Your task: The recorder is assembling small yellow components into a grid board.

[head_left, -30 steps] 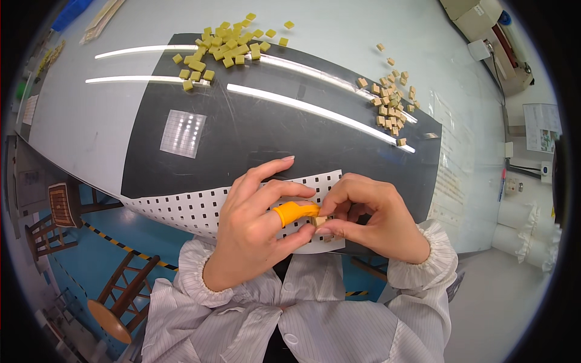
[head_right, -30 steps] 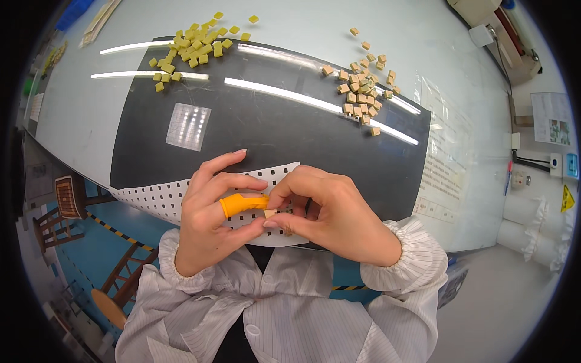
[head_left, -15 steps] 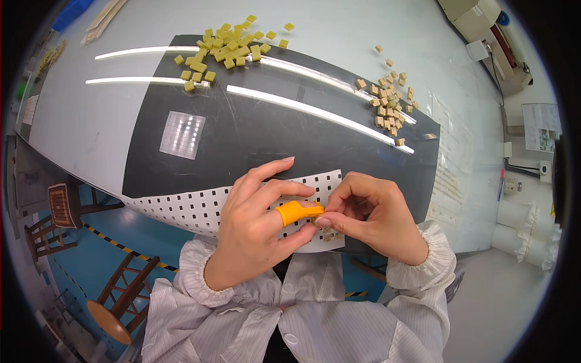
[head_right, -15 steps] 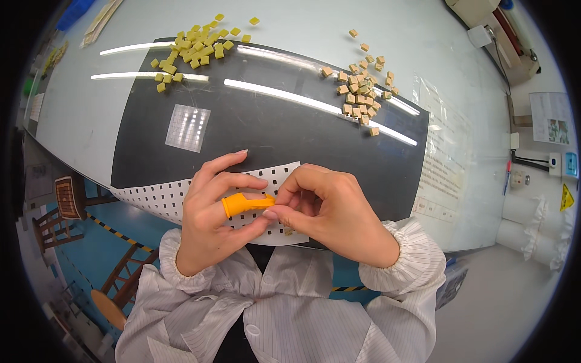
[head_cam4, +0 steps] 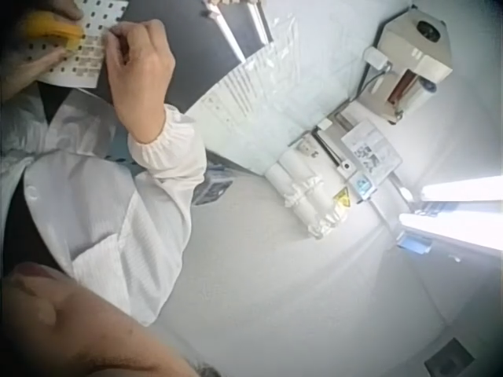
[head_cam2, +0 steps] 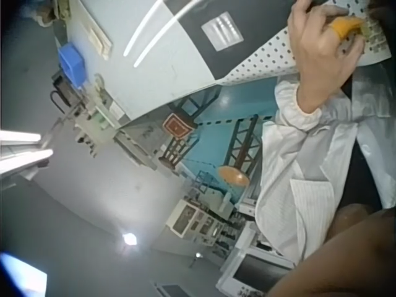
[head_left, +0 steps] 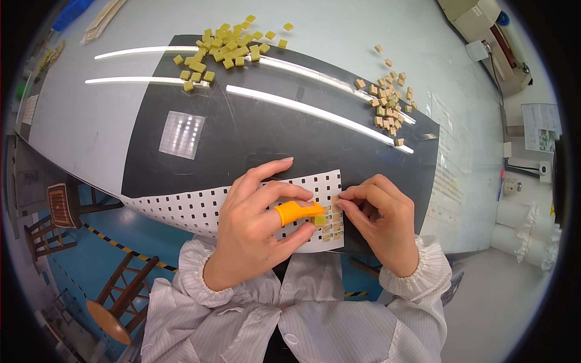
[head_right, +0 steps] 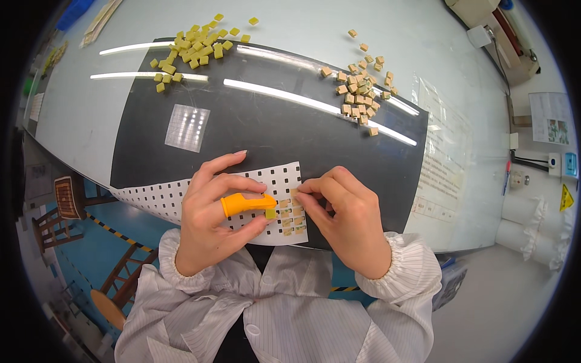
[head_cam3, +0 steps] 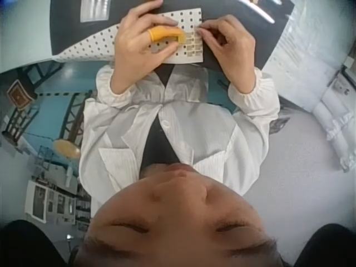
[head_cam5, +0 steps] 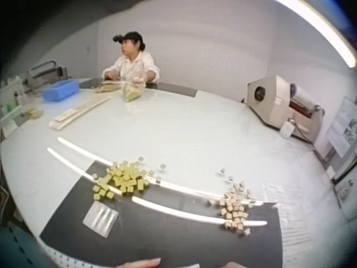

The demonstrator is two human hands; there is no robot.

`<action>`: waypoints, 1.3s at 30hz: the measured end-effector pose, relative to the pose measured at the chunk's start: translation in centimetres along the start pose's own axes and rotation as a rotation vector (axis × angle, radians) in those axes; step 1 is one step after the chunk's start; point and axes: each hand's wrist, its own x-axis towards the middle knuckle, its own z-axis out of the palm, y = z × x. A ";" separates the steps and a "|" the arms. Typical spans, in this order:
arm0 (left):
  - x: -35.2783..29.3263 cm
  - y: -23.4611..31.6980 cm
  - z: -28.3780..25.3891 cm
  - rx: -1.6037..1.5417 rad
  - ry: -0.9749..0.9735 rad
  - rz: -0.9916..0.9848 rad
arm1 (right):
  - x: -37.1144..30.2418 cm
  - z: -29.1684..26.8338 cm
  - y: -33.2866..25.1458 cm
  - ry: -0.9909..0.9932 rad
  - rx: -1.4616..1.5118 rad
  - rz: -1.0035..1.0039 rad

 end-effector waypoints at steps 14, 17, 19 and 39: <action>0.0 0.0 0.0 -0.013 0.002 -0.002 | 0.8 -1.9 -0.3 -0.209 0.367 0.198; 0.0 0.0 0.0 -0.005 0.003 0.000 | 1.8 -2.1 -1.0 -0.386 0.788 0.563; 0.0 0.0 0.0 -0.012 0.008 -0.003 | 2.2 -2.0 -1.1 -0.523 0.827 0.633; 0.1 0.1 0.1 -0.003 0.018 -0.002 | 2.2 -1.3 -0.7 -0.528 0.902 0.634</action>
